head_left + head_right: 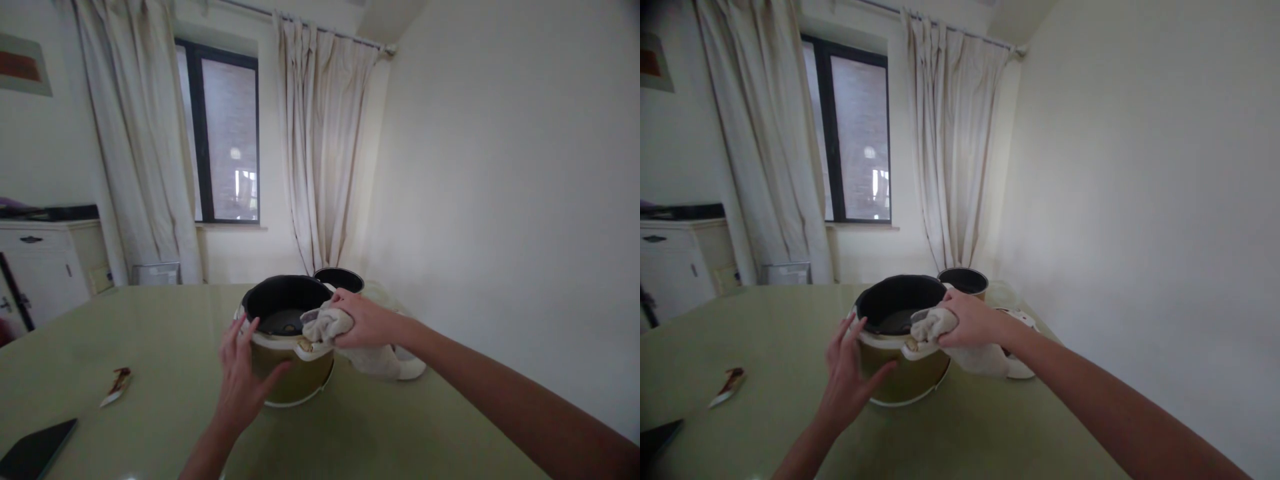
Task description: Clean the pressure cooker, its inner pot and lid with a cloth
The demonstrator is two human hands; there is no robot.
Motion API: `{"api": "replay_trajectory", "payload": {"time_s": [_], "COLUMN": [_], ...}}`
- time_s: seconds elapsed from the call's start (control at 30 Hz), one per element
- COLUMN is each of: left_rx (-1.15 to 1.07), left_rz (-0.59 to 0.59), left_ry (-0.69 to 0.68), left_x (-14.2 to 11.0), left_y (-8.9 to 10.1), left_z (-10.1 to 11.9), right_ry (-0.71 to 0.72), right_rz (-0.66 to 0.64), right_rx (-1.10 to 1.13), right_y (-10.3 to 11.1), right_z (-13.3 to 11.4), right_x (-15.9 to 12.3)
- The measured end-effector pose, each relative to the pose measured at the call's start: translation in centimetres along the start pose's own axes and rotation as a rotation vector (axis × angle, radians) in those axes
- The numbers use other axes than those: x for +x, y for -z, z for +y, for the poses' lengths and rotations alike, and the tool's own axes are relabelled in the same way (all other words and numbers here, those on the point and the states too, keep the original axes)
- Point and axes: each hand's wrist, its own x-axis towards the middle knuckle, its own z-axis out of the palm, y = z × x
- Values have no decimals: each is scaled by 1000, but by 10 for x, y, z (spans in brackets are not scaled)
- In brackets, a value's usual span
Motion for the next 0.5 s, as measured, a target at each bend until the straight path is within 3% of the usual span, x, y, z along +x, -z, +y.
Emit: {"api": "replay_trajectory", "payload": {"time_s": [0.07, 0.13, 0.2, 0.33, 0.5], "left_rx": [-54, -165, -295, -389, -379], "left_rz": [64, 19, -58, -61, -52], "left_ry": [167, 303, 356, 381, 391], "left_x": [-16, -29, -37, -38, -39], "left_y": [-7, -17, -25, -28, -23], "left_z": [-24, -43, -52, -45, -34], "right_ry": [-72, -87, -48, 52, 157], "right_rz": [20, 40, 72, 64, 4], "right_rx": [-1, 16, 30, -5, -272], "right_y": [6, 5, -1, -20, -44], "right_z": [16, 21, 14, -19, -59], "right_x": [-10, -13, -10, 11, 35]}}
